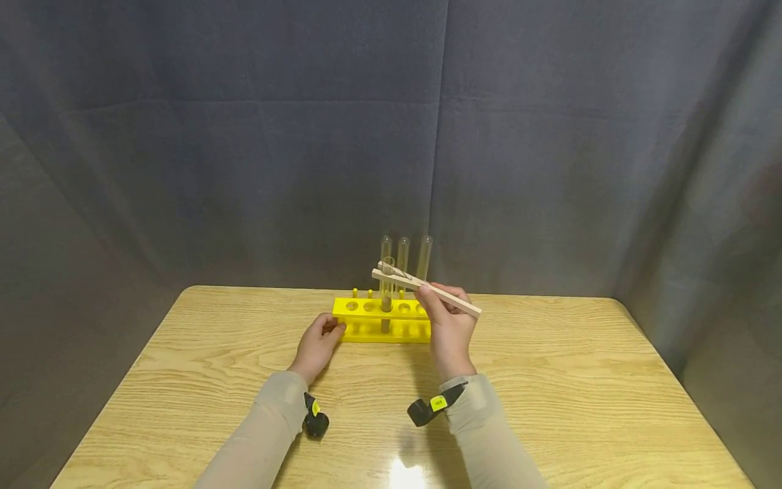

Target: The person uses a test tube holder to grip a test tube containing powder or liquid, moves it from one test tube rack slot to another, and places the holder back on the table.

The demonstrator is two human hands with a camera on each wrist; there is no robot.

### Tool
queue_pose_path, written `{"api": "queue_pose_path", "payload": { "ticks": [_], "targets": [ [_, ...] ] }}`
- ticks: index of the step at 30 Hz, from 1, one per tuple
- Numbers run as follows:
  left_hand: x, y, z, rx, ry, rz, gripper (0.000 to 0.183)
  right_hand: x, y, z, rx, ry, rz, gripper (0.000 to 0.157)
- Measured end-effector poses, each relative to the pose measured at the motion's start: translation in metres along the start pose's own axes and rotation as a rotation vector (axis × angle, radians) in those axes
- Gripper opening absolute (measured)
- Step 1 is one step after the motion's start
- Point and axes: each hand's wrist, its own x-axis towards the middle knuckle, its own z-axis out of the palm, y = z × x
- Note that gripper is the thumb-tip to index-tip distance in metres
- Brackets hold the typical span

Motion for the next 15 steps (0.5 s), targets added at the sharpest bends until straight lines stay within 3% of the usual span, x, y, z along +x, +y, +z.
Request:
{"api": "queue_pose_path", "payload": {
  "ticks": [15],
  "targets": [
    [-0.0008,0.0006,0.0001,0.007,0.007,0.003,0.026,0.0008,0.0037,0.0025,0.002,0.036,0.007,0.011]
  ]
}}
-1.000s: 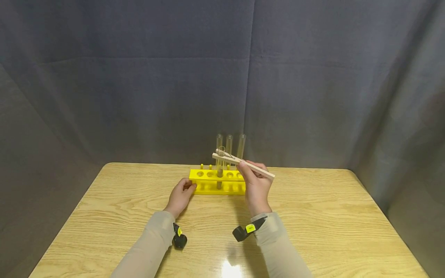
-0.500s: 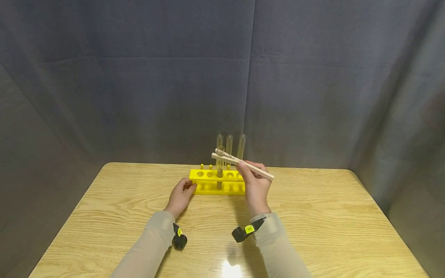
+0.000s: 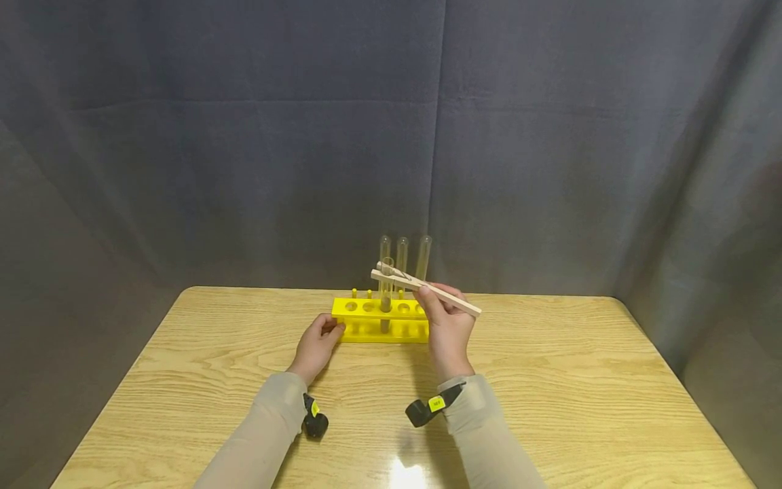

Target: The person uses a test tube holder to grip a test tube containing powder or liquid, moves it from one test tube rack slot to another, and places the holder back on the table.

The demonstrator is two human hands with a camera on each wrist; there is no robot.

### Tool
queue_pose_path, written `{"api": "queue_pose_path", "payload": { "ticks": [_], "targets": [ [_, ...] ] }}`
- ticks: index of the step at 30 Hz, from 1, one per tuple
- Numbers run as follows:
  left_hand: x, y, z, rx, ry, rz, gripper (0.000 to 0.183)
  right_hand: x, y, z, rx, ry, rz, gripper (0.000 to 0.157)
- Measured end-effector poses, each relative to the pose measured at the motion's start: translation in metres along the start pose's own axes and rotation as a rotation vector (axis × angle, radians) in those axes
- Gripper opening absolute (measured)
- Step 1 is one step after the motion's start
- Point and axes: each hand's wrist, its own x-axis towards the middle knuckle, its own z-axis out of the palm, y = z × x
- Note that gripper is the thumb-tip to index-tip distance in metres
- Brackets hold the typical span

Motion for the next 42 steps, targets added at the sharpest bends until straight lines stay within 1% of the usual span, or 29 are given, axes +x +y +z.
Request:
{"api": "queue_pose_path", "payload": {
  "ticks": [6,13,21,27,42],
  "targets": [
    [-0.0001,0.0006,-0.0002,-0.004,-0.003,0.004,0.025,-0.0007,0.0002,-0.0005,0.009,-0.023,-0.008,0.011],
    [-0.0010,0.0012,-0.0005,-0.007,-0.002,0.004,0.026,-0.0024,0.0009,-0.0009,0.016,-0.047,-0.042,0.014],
    [-0.0012,0.0018,-0.0004,-0.004,-0.002,0.002,0.025,-0.0045,0.0011,0.0008,0.026,-0.043,-0.074,0.015],
    [-0.0003,0.0011,0.0000,-0.004,0.000,-0.001,0.025,-0.0052,0.0009,0.0013,0.041,-0.040,-0.077,0.015],
    [0.0010,-0.0015,0.0006,-0.003,0.005,0.003,0.025,-0.0044,-0.0001,0.0015,0.011,-0.063,-0.097,0.014]
  ]
}}
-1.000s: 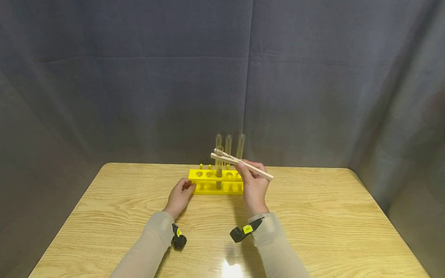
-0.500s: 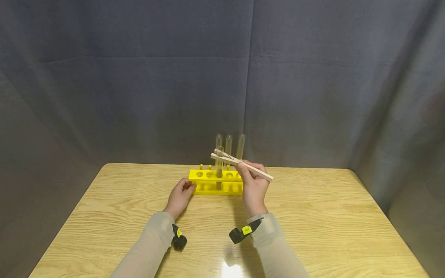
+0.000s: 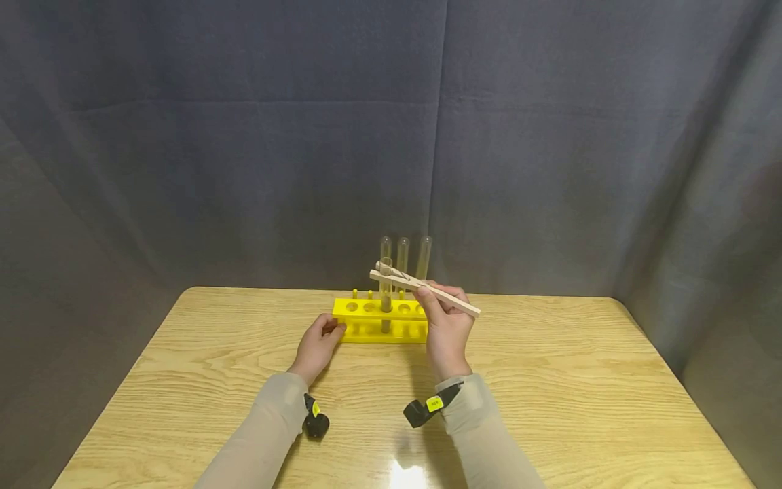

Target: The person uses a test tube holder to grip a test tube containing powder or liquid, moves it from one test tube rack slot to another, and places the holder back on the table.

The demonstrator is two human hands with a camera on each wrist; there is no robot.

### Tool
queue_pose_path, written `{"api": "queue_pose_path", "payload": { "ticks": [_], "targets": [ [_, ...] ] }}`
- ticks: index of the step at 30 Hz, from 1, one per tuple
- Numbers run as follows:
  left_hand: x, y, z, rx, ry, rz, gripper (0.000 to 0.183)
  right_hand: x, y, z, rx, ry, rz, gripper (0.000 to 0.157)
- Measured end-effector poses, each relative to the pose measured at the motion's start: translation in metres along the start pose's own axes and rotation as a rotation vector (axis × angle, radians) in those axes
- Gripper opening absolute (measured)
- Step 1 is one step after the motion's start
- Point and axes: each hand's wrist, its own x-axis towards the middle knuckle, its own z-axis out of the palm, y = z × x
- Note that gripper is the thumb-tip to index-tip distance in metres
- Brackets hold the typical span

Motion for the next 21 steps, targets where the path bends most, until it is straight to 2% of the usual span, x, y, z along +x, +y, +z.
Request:
{"api": "queue_pose_path", "payload": {
  "ticks": [12,21],
  "targets": [
    [0.0004,0.0007,0.0001,-0.009,0.002,0.009,0.026,0.0015,-0.0020,-0.0007,-0.029,0.011,-0.013,0.015],
    [-0.0001,0.0006,0.0005,-0.006,0.003,0.009,0.027,0.0009,-0.0010,-0.0021,-0.012,0.021,0.013,0.016]
  ]
}}
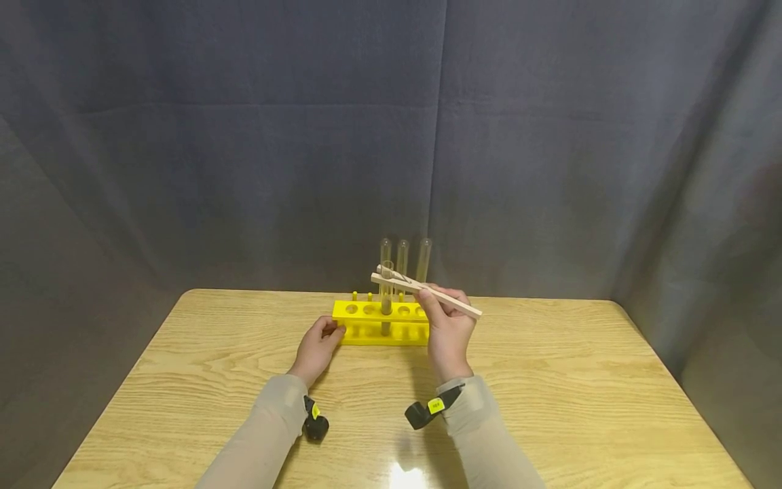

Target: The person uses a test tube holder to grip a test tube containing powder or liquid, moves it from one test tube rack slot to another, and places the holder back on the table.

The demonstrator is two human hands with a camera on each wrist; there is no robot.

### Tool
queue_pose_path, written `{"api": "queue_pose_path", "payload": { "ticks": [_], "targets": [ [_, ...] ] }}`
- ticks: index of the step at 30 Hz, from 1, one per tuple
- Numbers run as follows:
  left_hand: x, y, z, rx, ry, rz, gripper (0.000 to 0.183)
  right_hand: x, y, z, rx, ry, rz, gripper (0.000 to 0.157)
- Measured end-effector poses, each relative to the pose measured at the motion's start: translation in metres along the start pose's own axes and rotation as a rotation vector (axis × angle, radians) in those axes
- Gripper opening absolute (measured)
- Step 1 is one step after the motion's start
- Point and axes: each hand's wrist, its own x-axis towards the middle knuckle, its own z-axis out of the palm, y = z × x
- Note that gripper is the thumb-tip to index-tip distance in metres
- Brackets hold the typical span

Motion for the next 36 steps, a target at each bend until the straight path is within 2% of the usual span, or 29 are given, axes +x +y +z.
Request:
{"api": "queue_pose_path", "payload": {
  "ticks": [19,36],
  "targets": [
    [-0.0011,0.0016,-0.0003,0.012,-0.003,-0.016,0.028,-0.0011,-0.0006,-0.0036,-0.128,-0.021,0.005,0.021],
    [-0.0012,0.0015,0.0013,0.011,0.001,-0.016,0.028,0.0000,-0.0008,-0.0070,-0.181,-0.014,0.019,0.024]
  ]
}}
